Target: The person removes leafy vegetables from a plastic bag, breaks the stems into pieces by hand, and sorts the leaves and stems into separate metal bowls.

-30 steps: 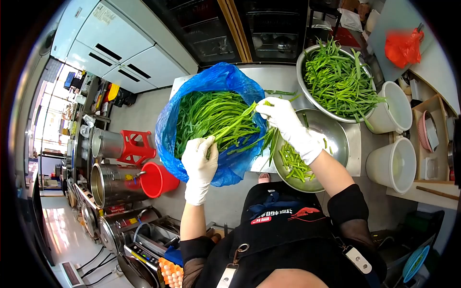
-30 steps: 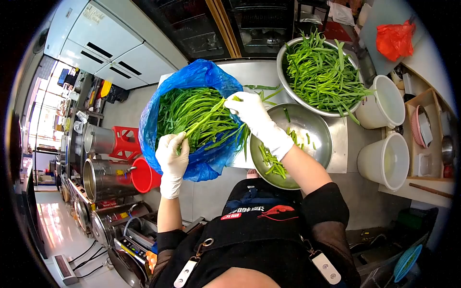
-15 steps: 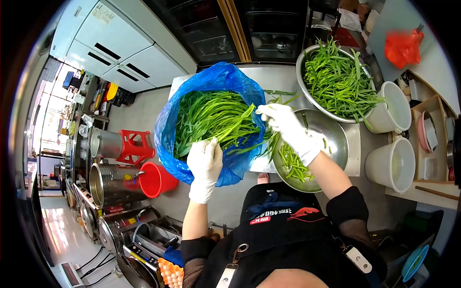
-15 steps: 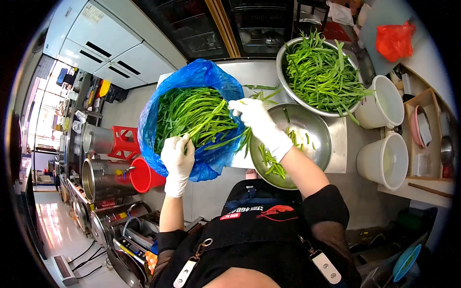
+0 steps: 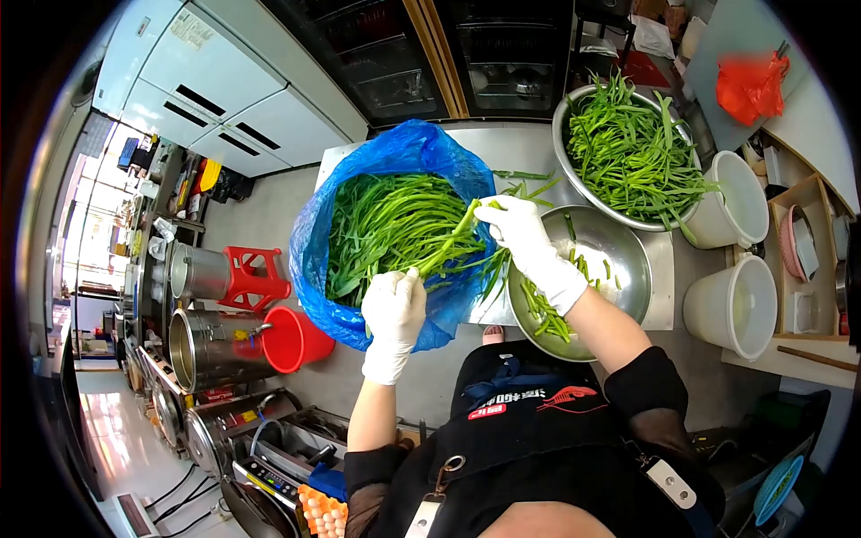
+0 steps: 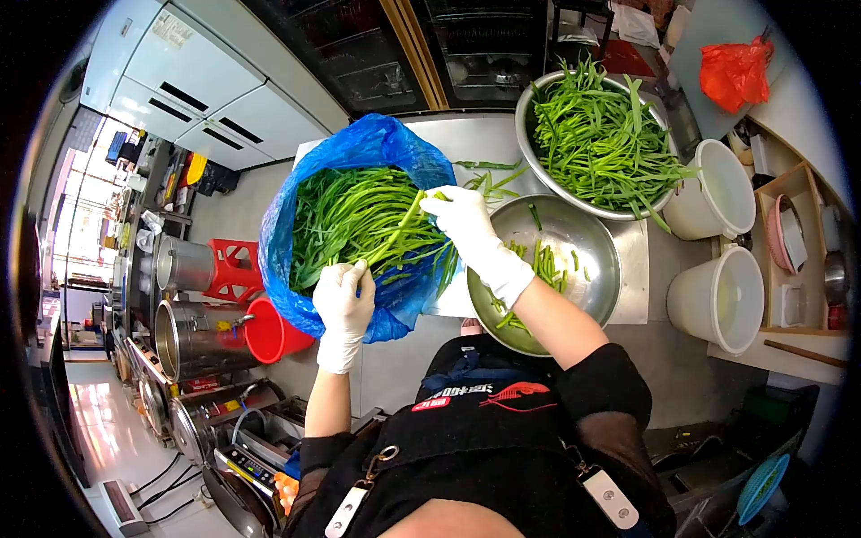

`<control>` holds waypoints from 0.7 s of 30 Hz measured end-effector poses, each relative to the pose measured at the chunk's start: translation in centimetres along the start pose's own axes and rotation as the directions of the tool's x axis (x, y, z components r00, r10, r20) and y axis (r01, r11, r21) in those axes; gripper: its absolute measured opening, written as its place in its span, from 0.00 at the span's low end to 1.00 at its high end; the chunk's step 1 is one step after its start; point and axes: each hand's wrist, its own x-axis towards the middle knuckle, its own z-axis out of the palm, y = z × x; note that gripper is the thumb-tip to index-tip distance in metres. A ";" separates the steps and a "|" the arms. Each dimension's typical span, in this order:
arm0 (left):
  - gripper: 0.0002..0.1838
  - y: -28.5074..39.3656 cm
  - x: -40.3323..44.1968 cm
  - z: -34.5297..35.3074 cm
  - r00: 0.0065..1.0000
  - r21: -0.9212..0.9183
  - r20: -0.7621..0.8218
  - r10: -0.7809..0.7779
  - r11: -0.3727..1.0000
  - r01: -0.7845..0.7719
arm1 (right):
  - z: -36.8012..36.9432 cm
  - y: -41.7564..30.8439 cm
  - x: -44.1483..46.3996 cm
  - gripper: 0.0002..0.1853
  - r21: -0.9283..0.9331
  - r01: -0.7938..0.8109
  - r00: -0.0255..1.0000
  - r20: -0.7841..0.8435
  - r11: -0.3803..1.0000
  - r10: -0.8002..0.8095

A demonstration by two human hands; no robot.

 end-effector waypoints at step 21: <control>0.11 -3.2 8.1 -6.2 0.576 -0.651 0.113 -0.810 0.378 0.658 | -1.0 -3.1 0.1 0.08 -0.173 0.187 0.947 0.294 0.967 -0.131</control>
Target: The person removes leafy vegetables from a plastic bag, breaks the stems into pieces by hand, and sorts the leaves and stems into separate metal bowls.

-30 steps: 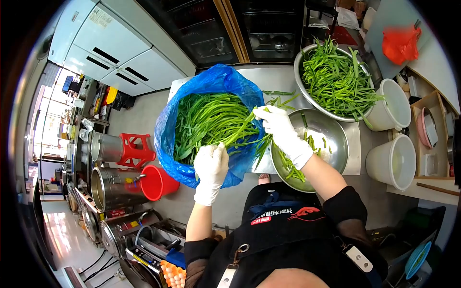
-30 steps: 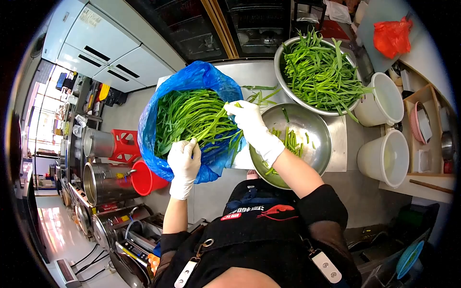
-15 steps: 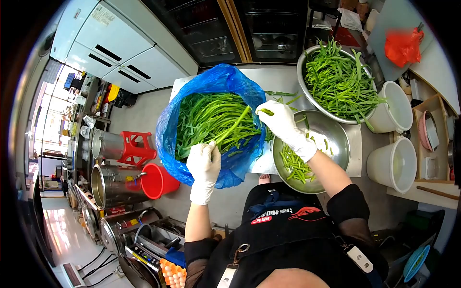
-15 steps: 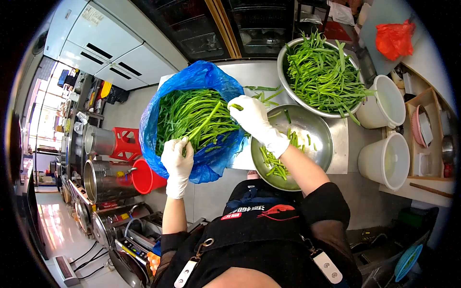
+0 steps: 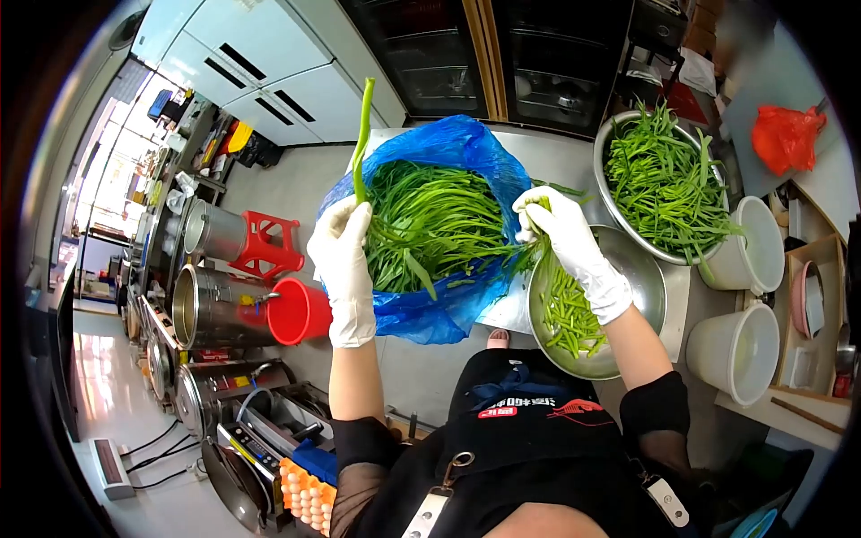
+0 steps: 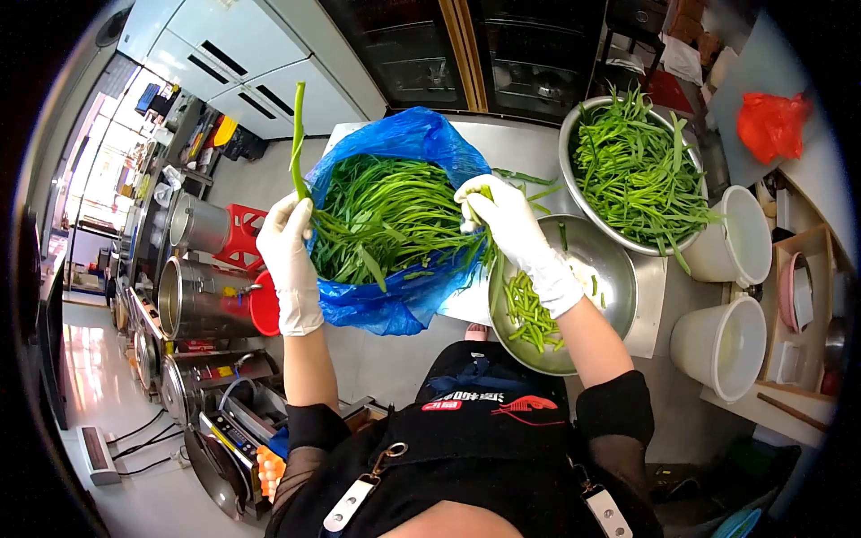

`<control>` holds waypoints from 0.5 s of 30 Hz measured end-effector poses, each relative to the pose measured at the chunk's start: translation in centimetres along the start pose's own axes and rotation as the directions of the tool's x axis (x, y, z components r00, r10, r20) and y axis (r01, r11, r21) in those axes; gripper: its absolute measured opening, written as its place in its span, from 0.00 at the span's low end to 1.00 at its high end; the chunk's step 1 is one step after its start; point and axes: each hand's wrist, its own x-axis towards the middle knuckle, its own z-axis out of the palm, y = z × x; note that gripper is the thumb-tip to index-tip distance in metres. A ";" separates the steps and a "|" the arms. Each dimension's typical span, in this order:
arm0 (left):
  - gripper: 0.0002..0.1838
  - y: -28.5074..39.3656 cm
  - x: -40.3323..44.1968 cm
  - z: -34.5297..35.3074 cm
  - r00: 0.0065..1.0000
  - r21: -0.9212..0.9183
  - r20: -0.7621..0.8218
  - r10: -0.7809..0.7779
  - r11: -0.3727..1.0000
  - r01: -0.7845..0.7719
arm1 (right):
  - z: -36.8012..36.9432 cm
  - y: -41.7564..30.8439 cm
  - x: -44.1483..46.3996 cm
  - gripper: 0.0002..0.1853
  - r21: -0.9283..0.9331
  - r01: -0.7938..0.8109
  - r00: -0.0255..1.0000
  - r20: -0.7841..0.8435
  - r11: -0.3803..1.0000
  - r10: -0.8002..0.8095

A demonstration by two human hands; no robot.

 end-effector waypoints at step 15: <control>0.13 -4.9 0.7 0.4 0.938 -0.173 0.254 -0.236 0.943 0.284 | 5.1 -1.1 0.6 0.09 -0.331 0.066 0.993 0.118 0.941 -0.028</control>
